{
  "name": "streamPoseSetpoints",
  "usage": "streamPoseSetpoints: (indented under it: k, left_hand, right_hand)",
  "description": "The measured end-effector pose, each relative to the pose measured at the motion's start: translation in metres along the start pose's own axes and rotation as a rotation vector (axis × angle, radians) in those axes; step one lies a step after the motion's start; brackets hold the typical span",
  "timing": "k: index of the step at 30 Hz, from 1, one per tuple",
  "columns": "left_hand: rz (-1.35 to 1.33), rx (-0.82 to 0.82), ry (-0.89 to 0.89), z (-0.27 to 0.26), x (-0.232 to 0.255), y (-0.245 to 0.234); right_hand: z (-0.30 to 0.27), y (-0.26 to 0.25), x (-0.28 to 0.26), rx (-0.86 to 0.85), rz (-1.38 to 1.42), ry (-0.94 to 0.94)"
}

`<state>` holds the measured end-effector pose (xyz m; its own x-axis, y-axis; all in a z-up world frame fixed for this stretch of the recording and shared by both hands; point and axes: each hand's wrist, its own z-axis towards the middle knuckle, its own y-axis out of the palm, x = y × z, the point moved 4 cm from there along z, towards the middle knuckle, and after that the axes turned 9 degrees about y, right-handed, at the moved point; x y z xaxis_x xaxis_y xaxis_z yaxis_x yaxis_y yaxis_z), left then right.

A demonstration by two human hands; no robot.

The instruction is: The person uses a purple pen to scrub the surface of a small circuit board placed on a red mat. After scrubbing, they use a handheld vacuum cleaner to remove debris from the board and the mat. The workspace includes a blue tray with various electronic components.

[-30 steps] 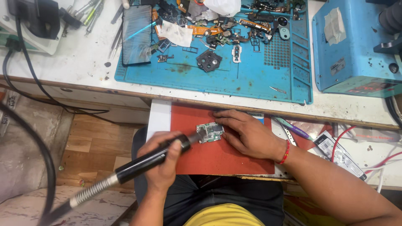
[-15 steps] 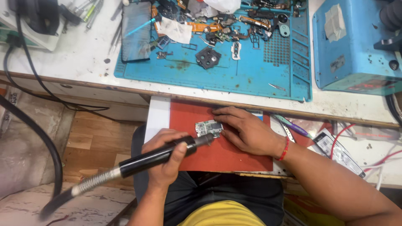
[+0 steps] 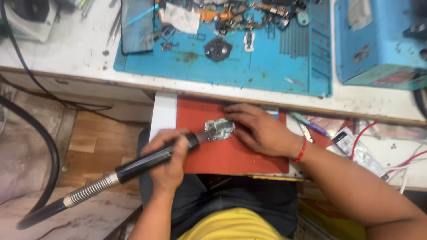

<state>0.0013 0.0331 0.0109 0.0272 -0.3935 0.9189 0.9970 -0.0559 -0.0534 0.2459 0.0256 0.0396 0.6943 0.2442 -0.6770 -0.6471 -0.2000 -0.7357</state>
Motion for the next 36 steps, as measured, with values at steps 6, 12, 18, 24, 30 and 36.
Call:
streamPoseSetpoints:
  k: [6,12,18,24,30,36]
  left_hand:
    - [0.07,-0.1,0.05,-0.001,0.004,0.0]
    - [0.045,-0.071,0.091,-0.005,0.004,0.003]
    - [0.024,-0.133,0.112,-0.006,-0.004,-0.001]
    - [-0.013,-0.087,0.023,-0.01,-0.005,-0.002]
    - [-0.05,-0.091,0.043,-0.01,-0.004,-0.003]
    - [0.056,-0.086,0.106,-0.004,-0.001,-0.004]
  right_hand:
    - [0.001,0.003,0.001,-0.008,-0.025,-0.005]
    - [-0.007,0.01,0.006,0.01,-0.035,-0.016]
    - [-0.005,0.008,0.009,-0.003,-0.028,-0.029]
    - [-0.005,0.006,0.004,-0.003,-0.049,-0.043]
    - [-0.007,0.009,0.004,-0.001,-0.047,-0.021]
    - [-0.004,0.007,0.005,-0.01,-0.07,-0.023]
